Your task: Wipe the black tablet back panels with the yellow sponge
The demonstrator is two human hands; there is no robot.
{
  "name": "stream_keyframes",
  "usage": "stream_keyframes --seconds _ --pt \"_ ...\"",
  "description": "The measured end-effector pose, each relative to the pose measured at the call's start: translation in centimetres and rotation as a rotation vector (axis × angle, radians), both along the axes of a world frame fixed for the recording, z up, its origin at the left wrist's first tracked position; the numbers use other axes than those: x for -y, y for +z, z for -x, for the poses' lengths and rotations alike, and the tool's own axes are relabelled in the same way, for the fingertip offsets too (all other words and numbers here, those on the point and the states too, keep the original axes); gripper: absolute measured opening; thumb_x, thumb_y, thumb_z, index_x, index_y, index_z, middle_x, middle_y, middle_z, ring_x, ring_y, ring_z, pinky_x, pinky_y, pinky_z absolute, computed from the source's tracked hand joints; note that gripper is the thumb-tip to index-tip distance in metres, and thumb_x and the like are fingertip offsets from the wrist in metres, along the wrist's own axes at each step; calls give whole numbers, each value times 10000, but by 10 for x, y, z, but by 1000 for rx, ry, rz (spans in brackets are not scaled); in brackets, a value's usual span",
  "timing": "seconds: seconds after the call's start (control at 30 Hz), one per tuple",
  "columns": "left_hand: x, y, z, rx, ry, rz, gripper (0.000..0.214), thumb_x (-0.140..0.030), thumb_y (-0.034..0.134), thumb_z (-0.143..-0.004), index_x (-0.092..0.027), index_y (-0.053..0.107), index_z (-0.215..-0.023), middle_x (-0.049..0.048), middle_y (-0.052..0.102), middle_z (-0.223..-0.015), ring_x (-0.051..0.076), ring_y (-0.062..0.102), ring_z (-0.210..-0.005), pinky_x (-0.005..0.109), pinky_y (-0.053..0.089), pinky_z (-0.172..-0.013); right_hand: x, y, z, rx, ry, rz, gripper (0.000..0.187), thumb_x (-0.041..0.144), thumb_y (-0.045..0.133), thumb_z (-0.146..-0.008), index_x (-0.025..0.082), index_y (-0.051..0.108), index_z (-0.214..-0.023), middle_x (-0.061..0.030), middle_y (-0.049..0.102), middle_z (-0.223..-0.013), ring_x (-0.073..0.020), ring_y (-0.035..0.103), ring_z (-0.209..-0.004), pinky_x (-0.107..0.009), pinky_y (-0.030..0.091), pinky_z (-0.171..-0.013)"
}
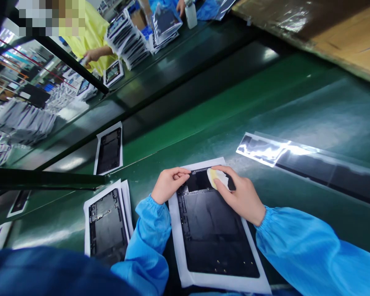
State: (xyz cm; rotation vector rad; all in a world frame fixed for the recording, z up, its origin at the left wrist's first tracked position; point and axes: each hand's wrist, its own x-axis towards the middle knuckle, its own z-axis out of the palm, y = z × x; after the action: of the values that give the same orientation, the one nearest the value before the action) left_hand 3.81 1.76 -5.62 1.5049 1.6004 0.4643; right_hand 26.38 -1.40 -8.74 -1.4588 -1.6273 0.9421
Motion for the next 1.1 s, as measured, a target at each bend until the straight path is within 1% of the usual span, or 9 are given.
stream_keyframes --seconds 0.17,0.3,0.4,0.53,0.63,0.7,0.8,1.0,1.1 --pt "0 0 0 0 6 -14 159 -199 679 -809 -193 793 -919 8 761 -775 111 646 -642 188 509 -611 -1 1 1 5 -1 7 323 459 542 -880 269 654 -1116 -17 754 -909 -104 431 -371 -281 434 -431" --pt "0 0 0 -10 6 -10 164 -202 676 -813 -189 794 -926 9 762 -776 108 643 -635 189 509 -620 -1 -1 0 9 2 -12 311 439 548 -884 259 656 -1113 4 739 -817 -114 483 -395 -270 437 -444" --pt "0 1 0 -16 2 -7 164 -201 680 -811 -188 793 -930 11 764 -781 110 649 -643 189 510 -622 -1 -1 0 1 5 -24 308 433 551 -878 255 657 -1106 0 750 -850 -116 516 -412 -267 447 -456" --pt "0 0 0 -44 -2 -6 161 -198 680 -816 -192 788 -936 7 767 -797 114 658 -670 187 508 -621 0 1 0 8 1 -24 307 445 542 -877 261 656 -1094 9 748 -856 -87 407 -322 -279 432 -444" --pt "0 -1 -1 -63 -11 0 163 -204 669 -830 -203 782 -947 -4 766 -805 110 658 -676 186 504 -625 0 1 0 19 3 -27 310 459 529 -880 264 653 -1086 9 742 -848 -86 381 -303 -283 413 -433" --pt "0 -1 -1 -68 -12 4 162 -205 666 -835 -205 780 -949 -7 764 -807 109 654 -675 188 499 -624 -1 0 0 40 12 -30 323 472 517 -883 263 651 -1089 27 717 -753 -95 370 -288 -284 403 -432" --pt "0 0 -1 -87 -14 10 159 -202 664 -837 -206 776 -950 -12 757 -799 107 641 -668 193 487 -622 -2 -1 1 84 36 -32 340 480 498 -890 260 647 -1103 75 612 -560 -114 343 -263 -286 397 -447" --pt "2 9 -5 -217 -79 -29 194 -181 708 -809 -253 760 -982 -59 731 -789 97 629 -682 207 483 -694 -1 -3 1 160 50 -24 363 489 474 -906 264 646 -1133 82 560 -506 -127 352 -264 -279 368 -443" --pt "2 13 -7 -276 -87 -29 194 -177 717 -814 -271 755 -978 -73 726 -794 96 631 -699 211 477 -709 0 -4 -1 185 58 -3 372 482 468 -908 264 644 -1153 89 531 -477 -133 346 -265 -281 359 -440"
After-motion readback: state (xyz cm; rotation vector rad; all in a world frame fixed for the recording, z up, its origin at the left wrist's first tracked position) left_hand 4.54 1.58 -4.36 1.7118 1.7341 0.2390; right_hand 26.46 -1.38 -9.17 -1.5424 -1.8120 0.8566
